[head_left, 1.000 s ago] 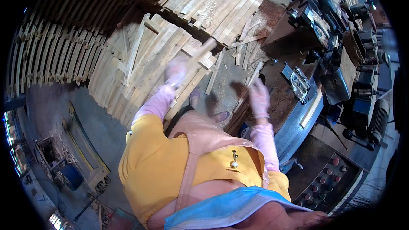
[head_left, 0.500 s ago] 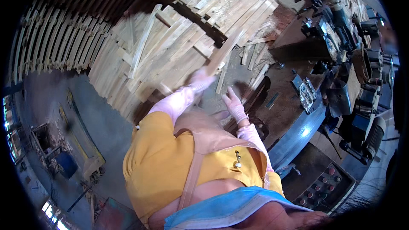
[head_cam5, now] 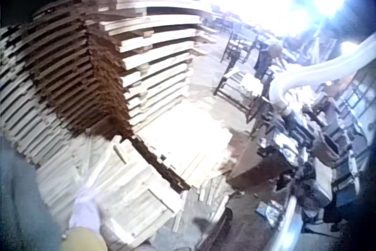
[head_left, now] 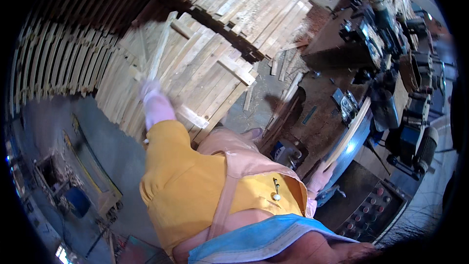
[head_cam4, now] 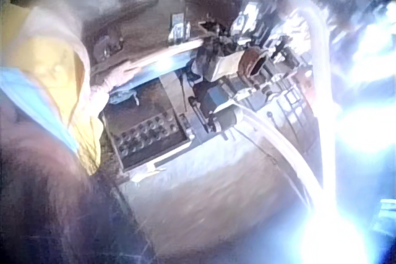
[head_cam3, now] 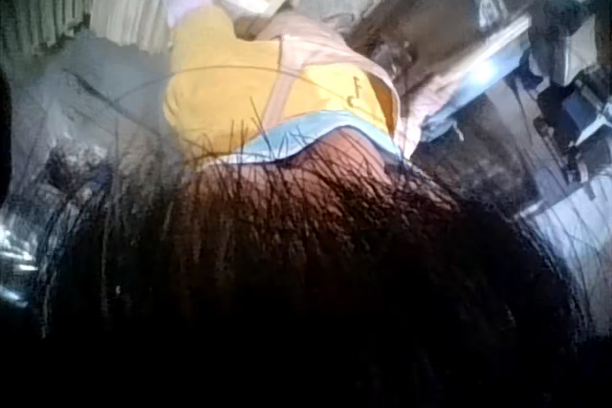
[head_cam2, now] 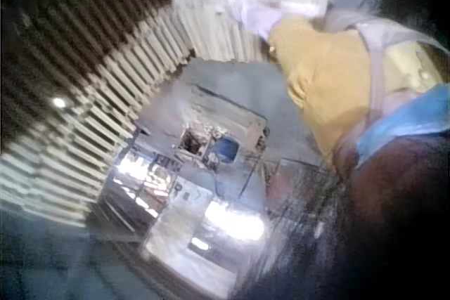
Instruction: The person sands wooden planks using a belt sander, moving them across the abrasive surface and stacking them onto a pallet.
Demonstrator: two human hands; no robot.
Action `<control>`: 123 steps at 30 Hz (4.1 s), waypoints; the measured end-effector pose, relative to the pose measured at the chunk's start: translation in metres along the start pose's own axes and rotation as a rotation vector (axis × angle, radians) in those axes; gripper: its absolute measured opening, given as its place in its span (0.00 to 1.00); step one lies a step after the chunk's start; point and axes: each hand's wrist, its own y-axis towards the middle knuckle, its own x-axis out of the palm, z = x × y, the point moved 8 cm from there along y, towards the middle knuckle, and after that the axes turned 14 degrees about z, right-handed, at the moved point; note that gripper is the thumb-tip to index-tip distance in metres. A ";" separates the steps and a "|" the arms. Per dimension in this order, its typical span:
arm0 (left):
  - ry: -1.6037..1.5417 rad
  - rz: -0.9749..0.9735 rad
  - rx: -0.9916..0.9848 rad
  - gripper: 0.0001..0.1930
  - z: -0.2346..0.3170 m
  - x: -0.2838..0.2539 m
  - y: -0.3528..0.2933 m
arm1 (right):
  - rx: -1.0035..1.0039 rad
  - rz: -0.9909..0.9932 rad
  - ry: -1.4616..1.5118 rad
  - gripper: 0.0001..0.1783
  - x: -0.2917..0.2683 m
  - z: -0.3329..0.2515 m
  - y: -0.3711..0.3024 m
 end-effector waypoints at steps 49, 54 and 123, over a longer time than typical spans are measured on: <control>-1.342 -0.654 0.826 0.23 0.407 -0.157 -0.392 | -0.840 0.016 0.134 0.24 0.111 -0.147 0.147; -1.423 -1.106 0.965 0.24 0.453 -0.187 -0.560 | -0.108 -0.412 0.587 0.54 0.030 -0.154 0.019; -0.710 -1.503 0.905 0.26 0.357 -0.103 -0.595 | 0.221 -0.032 -0.081 0.38 -0.081 0.069 -0.129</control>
